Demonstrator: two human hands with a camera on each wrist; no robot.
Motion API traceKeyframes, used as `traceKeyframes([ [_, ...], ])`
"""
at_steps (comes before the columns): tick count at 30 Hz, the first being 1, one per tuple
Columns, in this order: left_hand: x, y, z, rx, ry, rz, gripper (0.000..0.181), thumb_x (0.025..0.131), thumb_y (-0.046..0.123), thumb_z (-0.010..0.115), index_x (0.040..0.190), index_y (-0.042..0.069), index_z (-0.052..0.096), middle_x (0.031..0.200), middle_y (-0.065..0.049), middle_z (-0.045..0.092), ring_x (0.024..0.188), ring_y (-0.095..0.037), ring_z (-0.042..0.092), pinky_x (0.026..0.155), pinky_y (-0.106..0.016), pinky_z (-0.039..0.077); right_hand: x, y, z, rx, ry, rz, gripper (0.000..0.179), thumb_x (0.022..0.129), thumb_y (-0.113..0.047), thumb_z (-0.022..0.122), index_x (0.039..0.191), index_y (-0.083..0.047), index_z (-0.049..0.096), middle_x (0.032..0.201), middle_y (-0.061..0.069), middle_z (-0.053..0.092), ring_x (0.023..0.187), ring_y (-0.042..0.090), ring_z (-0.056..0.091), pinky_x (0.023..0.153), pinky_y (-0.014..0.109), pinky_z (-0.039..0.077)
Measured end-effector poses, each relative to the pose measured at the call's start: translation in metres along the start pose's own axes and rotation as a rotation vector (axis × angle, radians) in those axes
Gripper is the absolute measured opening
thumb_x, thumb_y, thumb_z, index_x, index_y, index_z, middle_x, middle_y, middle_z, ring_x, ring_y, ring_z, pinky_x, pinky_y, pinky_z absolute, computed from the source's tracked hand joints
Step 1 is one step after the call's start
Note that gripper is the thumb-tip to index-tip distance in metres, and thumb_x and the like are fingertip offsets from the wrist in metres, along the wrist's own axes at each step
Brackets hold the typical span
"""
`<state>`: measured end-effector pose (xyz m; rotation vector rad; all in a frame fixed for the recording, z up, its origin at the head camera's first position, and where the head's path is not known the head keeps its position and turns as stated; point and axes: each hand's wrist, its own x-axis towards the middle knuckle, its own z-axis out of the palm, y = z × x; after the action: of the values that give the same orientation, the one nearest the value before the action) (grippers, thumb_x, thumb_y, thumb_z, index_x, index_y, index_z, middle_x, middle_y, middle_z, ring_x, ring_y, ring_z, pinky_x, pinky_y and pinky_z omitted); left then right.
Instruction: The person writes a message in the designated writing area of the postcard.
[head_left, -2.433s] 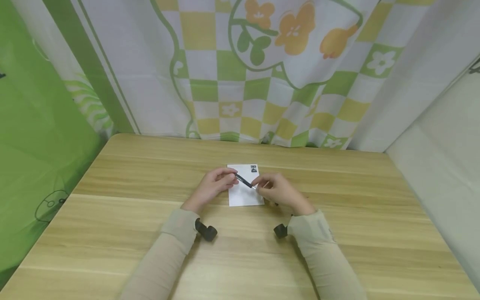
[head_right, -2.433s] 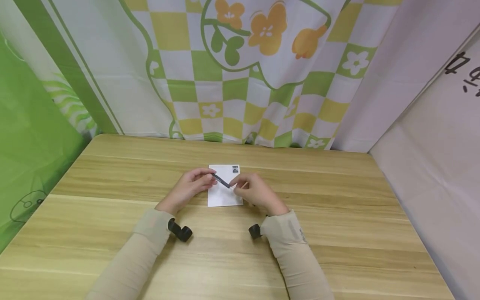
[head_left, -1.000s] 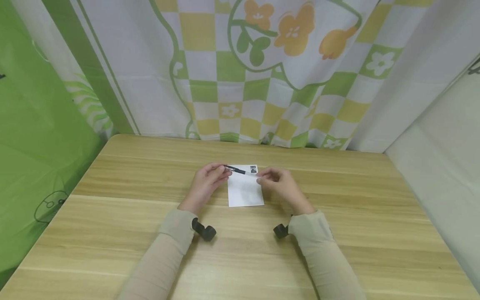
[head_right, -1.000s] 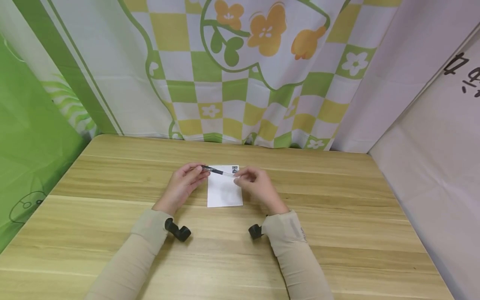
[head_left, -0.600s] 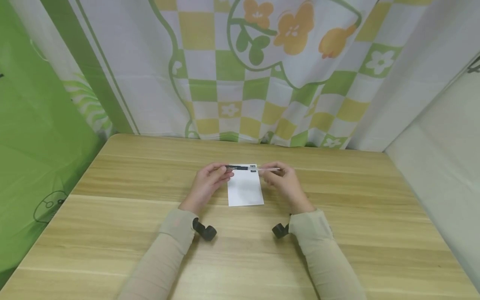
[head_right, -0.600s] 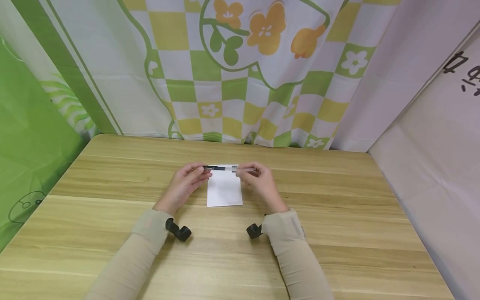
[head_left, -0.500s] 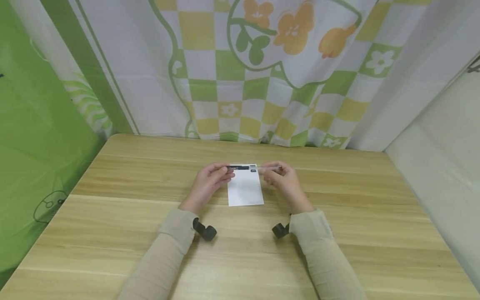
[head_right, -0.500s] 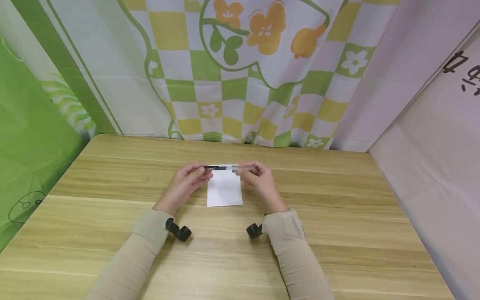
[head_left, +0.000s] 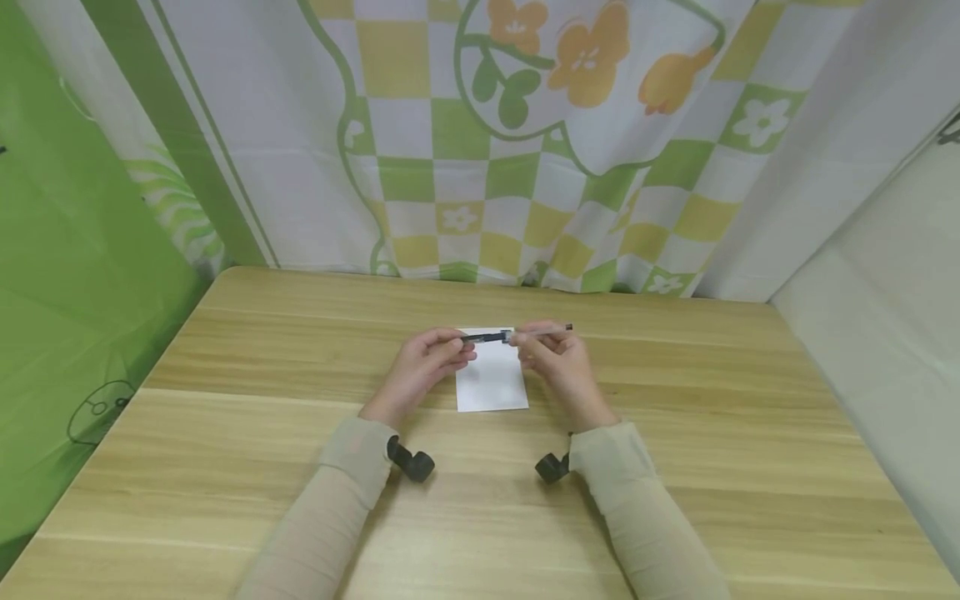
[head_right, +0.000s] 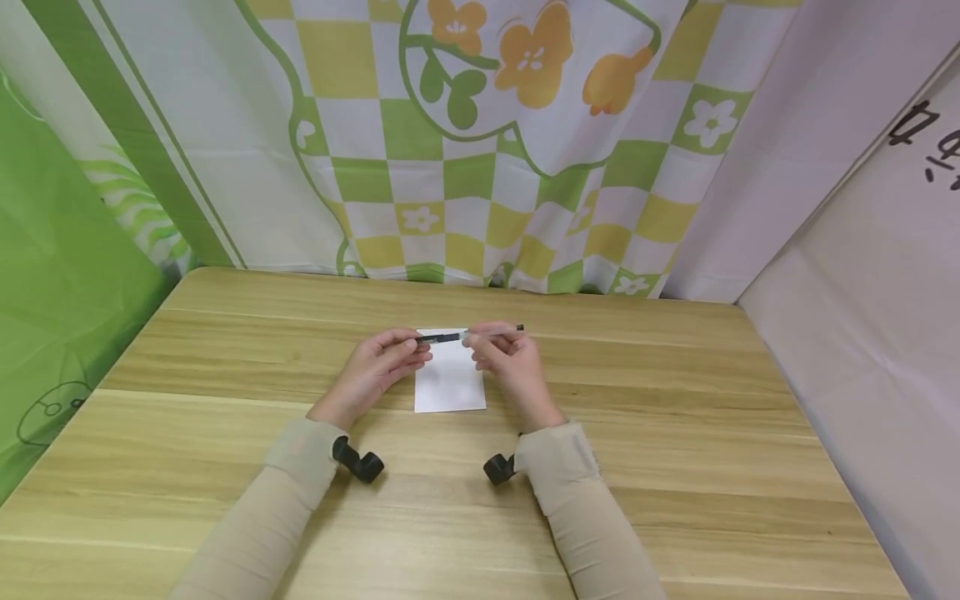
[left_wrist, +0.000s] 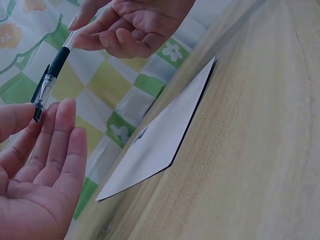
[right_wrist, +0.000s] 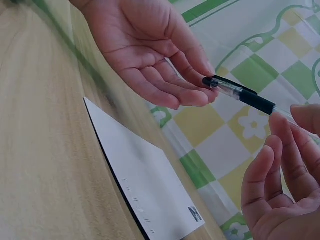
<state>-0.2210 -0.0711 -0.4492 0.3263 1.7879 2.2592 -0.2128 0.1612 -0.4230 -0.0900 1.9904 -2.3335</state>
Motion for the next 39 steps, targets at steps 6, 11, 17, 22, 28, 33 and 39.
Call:
traceKeyframes([
  [6, 0.000, 0.001, 0.001, 0.014, -0.010, 0.002, 0.030, 0.105, 0.008, 0.054, 0.128, -0.011, 0.054, 0.125, -0.024, 0.062, 0.108, -0.020, 0.068, 0.104, -0.036, 0.051, 0.001, 0.006, 0.003, -0.083, 0.014, 0.031, 0.023, 0.092, -0.010, 0.072, 0.111, 0.002, 0.066, 0.094, 0.002, 0.070, 0.081, 0.014, 0.061, 0.075, 0.024, 0.056],
  [11, -0.001, 0.000, 0.002, 0.027, -0.022, 0.006, 0.028, 0.104, 0.007, 0.055, 0.126, -0.011, 0.057, 0.124, -0.021, 0.063, 0.107, -0.020, 0.068, 0.104, -0.036, 0.051, -0.001, 0.008, 0.007, -0.077, -0.007, 0.024, 0.022, 0.091, -0.010, 0.073, 0.110, 0.001, 0.067, 0.092, 0.003, 0.071, 0.079, 0.014, 0.062, 0.075, 0.024, 0.055],
  [17, -0.001, 0.000, 0.005, 0.052, -0.053, 0.022, 0.028, 0.103, 0.008, 0.058, 0.125, -0.009, 0.058, 0.125, -0.020, 0.063, 0.108, -0.020, 0.069, 0.102, -0.036, 0.052, -0.005, 0.009, 0.013, -0.062, -0.016, 0.031, 0.017, 0.091, -0.012, 0.073, 0.106, -0.004, 0.068, 0.092, 0.002, 0.069, 0.080, 0.014, 0.063, 0.077, 0.025, 0.053],
  [22, -0.002, 0.003, 0.008, 0.056, -0.044, 0.014, 0.028, 0.103, 0.007, 0.058, 0.125, -0.011, 0.058, 0.122, -0.020, 0.065, 0.105, -0.017, 0.070, 0.101, -0.035, 0.053, -0.006, 0.011, 0.015, -0.044, -0.025, 0.025, 0.015, 0.092, -0.010, 0.070, 0.106, -0.004, 0.068, 0.091, 0.004, 0.071, 0.081, 0.015, 0.063, 0.078, 0.026, 0.053],
  [28, -0.002, 0.004, 0.010, 0.086, -0.037, 0.029, 0.027, 0.102, 0.006, 0.060, 0.124, -0.011, 0.060, 0.119, -0.016, 0.068, 0.102, -0.015, 0.070, 0.100, -0.035, 0.053, -0.007, 0.012, 0.016, -0.043, -0.050, 0.047, 0.016, 0.093, -0.012, 0.070, 0.107, -0.005, 0.066, 0.095, 0.004, 0.071, 0.086, 0.016, 0.062, 0.082, 0.028, 0.053],
  [33, -0.002, 0.003, 0.010, 0.100, -0.032, 0.040, 0.025, 0.102, 0.006, 0.060, 0.121, -0.010, 0.061, 0.116, -0.013, 0.068, 0.101, -0.015, 0.070, 0.100, -0.035, 0.053, -0.006, 0.014, 0.015, -0.022, -0.075, 0.030, 0.014, 0.095, -0.012, 0.069, 0.106, -0.005, 0.066, 0.092, 0.005, 0.071, 0.080, 0.015, 0.059, 0.078, 0.026, 0.050],
  [39, -0.001, 0.003, 0.010, 0.109, -0.010, 0.034, 0.025, 0.101, 0.007, 0.062, 0.119, -0.010, 0.062, 0.115, -0.014, 0.068, 0.100, -0.015, 0.070, 0.099, -0.035, 0.054, -0.006, 0.016, 0.016, 0.019, -0.088, 0.000, 0.011, 0.095, -0.011, 0.070, 0.103, -0.005, 0.067, 0.088, 0.005, 0.071, 0.073, 0.014, 0.058, 0.073, 0.024, 0.048],
])
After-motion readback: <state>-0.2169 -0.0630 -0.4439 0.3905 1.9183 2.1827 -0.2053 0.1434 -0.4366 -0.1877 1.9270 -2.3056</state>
